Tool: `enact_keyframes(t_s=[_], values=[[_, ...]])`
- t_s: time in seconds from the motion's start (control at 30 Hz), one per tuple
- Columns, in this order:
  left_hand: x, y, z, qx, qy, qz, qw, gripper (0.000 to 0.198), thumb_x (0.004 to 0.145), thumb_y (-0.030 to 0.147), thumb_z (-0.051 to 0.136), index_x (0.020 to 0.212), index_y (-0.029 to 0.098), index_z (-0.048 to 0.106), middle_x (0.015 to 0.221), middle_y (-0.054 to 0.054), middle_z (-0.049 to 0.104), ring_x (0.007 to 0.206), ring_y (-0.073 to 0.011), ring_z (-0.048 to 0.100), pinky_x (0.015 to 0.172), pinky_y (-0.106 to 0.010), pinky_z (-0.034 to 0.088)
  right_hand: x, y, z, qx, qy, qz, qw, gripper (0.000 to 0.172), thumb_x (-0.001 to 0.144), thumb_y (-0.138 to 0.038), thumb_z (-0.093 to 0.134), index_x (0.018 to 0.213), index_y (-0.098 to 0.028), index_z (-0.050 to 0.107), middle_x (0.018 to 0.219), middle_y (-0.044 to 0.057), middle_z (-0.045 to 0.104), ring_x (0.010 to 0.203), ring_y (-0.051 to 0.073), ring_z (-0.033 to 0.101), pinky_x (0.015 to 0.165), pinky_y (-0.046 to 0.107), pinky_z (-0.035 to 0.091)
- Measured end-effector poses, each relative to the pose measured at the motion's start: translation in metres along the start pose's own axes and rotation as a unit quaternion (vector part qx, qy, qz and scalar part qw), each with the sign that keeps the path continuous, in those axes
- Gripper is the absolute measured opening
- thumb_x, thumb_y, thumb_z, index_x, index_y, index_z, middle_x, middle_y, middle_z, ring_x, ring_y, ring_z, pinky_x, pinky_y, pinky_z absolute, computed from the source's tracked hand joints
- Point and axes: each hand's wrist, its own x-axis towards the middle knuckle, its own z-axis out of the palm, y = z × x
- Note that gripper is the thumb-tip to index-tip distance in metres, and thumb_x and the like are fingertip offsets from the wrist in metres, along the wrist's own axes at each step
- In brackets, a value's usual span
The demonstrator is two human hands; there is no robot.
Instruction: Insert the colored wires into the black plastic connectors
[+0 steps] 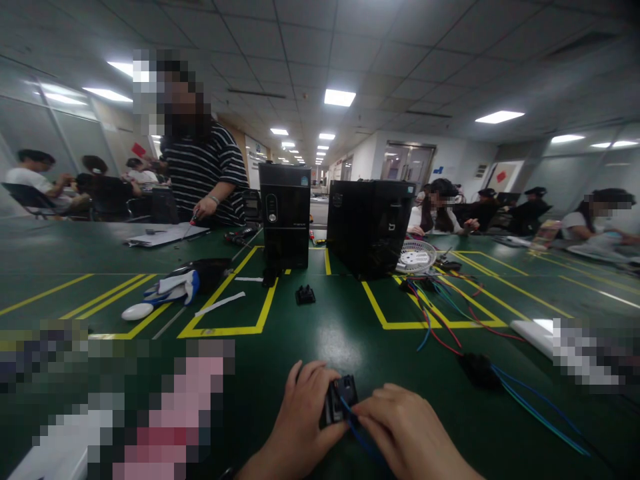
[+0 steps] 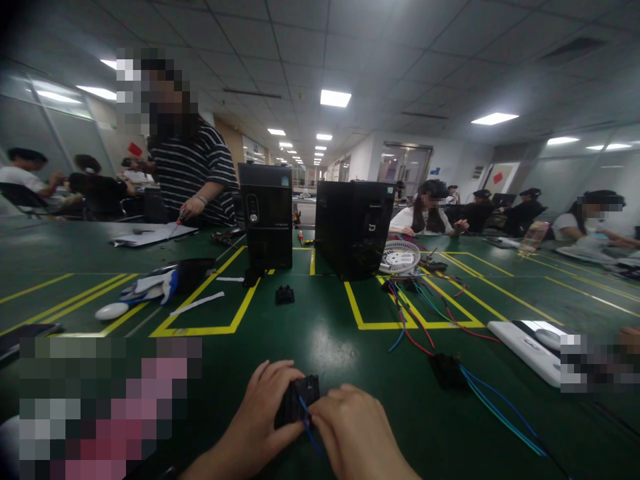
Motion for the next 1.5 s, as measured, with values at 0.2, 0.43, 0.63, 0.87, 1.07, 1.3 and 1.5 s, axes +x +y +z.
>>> enact_keyframes(t_s=[0.2,0.43,0.63,0.87,1.07,1.3,1.5], values=[[-0.001,0.001,-0.001,0.002,0.0,0.012,1.0,0.042,0.074,0.018,0.065,0.112,0.025,0.051,0.115,-0.003,0.062,0.121,-0.0286,0.046,0.108,-0.056,0.021,-0.001,0.0,0.0,0.009,0.06,0.036,0.998,0.022,0.091,-0.016,0.046,0.089,-0.024,0.067,0.08,0.002,0.068,0.076,0.02,0.061,0.067,0.029,0.042],[-0.001,-0.002,0.003,0.002,-0.002,0.008,1.0,0.045,0.07,0.016,0.063,0.113,0.024,0.051,0.116,-0.005,0.062,0.122,-0.0306,0.045,0.109,-0.057,0.02,0.002,-0.009,0.019,0.035,0.116,-0.027,0.992,0.024,0.089,-0.011,0.045,0.092,-0.021,0.067,0.078,0.003,0.069,0.069,0.018,0.06,0.063,0.028,0.042],[0.0,0.0,0.002,-0.004,0.001,-0.012,1.0,0.044,0.069,0.015,0.063,0.11,0.024,0.052,0.115,-0.005,0.062,0.122,-0.0301,0.045,0.109,-0.057,0.02,0.001,-0.008,0.024,-0.012,0.05,-0.051,0.997,0.023,0.083,-0.009,0.051,0.088,-0.022,0.069,0.076,0.002,0.07,0.068,0.019,0.061,0.059,0.028,0.041],[-0.001,0.0,0.001,-0.011,0.008,-0.016,1.0,0.039,0.075,0.021,0.066,0.11,0.025,0.051,0.114,-0.005,0.061,0.12,-0.0291,0.046,0.108,-0.056,0.021,0.0,0.0,0.007,-0.011,0.027,0.031,0.999,0.024,0.09,-0.013,0.046,0.091,-0.025,0.068,0.082,0.002,0.07,0.077,0.022,0.063,0.065,0.03,0.045],[-0.001,0.001,0.001,-0.009,-0.002,-0.003,1.0,0.041,0.075,0.018,0.065,0.112,0.025,0.05,0.116,-0.004,0.06,0.121,-0.028,0.045,0.108,-0.055,0.019,0.001,0.0,0.017,0.011,0.114,0.016,0.993,0.025,0.091,-0.012,0.042,0.094,-0.02,0.065,0.082,0.005,0.068,0.074,0.022,0.061,0.068,0.032,0.045],[0.002,0.001,0.001,-0.012,-0.008,-0.014,1.0,0.042,0.072,0.016,0.064,0.111,0.023,0.05,0.116,-0.005,0.06,0.121,-0.0281,0.044,0.109,-0.056,0.018,-0.001,-0.001,0.037,0.005,0.161,-0.051,0.986,0.024,0.09,-0.012,0.043,0.099,-0.022,0.064,0.081,0.004,0.068,0.07,0.02,0.059,0.066,0.03,0.044],[0.001,0.0,0.0,-0.011,-0.008,-0.029,0.999,0.041,0.073,0.018,0.065,0.111,0.024,0.051,0.116,-0.005,0.061,0.121,-0.0292,0.044,0.108,-0.056,0.019,0.0,0.003,0.025,-0.046,0.093,-0.053,0.993,0.023,0.084,-0.009,0.051,0.089,-0.025,0.067,0.073,0.001,0.068,0.065,0.02,0.061,0.056,0.028,0.042]])
